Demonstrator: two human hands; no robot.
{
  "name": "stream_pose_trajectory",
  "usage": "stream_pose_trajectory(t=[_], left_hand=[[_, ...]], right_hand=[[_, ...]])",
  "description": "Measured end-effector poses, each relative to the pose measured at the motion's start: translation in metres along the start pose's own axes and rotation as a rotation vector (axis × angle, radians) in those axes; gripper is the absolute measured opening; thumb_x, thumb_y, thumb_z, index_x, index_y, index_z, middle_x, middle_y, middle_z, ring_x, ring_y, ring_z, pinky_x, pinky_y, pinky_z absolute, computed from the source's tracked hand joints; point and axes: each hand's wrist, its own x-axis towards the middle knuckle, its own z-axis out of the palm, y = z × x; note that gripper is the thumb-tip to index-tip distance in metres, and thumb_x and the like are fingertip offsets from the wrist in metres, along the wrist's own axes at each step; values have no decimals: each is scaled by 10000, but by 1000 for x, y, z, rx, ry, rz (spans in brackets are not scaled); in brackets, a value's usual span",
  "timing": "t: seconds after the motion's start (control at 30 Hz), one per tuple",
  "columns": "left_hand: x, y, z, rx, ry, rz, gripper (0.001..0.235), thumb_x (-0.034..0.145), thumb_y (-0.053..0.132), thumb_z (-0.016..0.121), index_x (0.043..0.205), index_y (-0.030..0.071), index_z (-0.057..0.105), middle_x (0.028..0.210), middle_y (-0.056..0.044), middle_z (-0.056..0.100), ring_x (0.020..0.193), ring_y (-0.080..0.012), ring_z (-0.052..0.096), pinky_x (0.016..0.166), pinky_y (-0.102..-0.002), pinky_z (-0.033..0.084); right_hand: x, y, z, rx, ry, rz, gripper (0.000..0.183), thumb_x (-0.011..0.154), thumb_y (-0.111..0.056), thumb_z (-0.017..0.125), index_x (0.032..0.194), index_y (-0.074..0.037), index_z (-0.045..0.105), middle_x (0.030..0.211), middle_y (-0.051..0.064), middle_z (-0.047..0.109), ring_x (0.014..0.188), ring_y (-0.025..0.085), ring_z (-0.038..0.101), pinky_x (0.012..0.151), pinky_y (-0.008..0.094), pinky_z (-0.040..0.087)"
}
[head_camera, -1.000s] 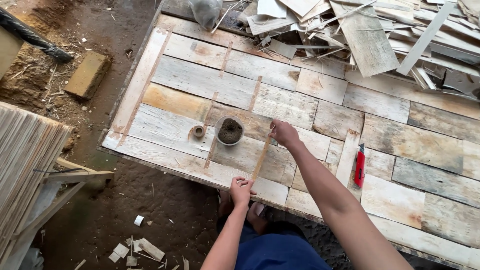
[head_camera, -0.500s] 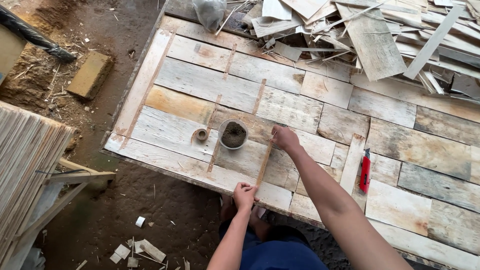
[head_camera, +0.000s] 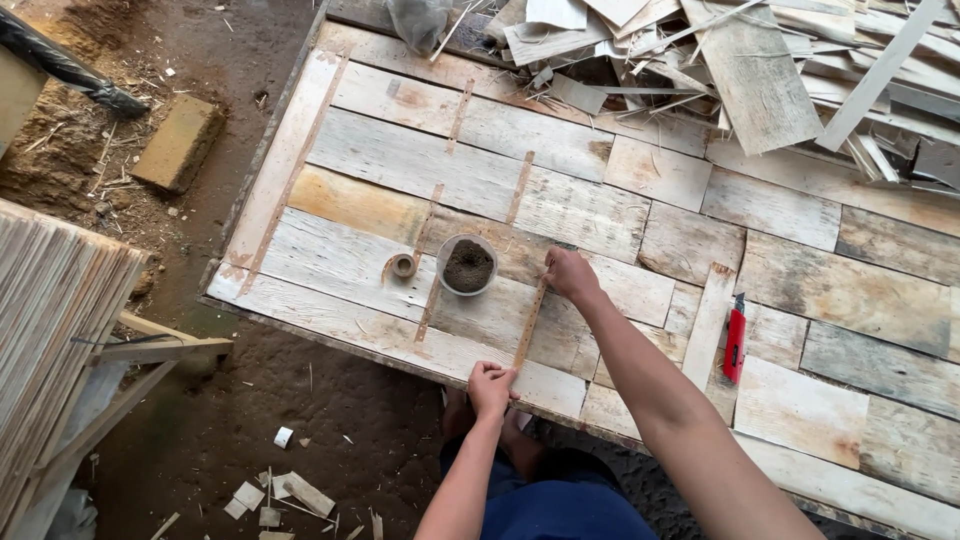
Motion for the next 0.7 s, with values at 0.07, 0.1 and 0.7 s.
stream_pose_trajectory(t=[0.07,0.1,0.7], left_hand=[[-1,1,0,0,-2,-6,328,760,51,816,983,-31,591,872,-160,768,381,-206,661,298,-207,525],[-1,1,0,-3,-5,-10,325,764,53,813,983,-29,589,872,-157,768,381,-205,661,297,-203,524],[2,-2,2,1,-7,-6,326,767,58,819,980,-15,583,869,-143,772,368,-199,651,287,-211,516]], right_hand=[[2,3,4,2,5,-12,301,801,-191,824,1050,-151,659,984,31,782,1021,352,736,913,501,597],[4,4,6,3,12,-25,305,795,-185,835,1042,-144,660,976,46,779,1016,358,736,910,502,597],[6,19,30,-4,114,-87,305,814,-193,820,1051,-131,639,910,70,769,946,360,746,856,496,608]])
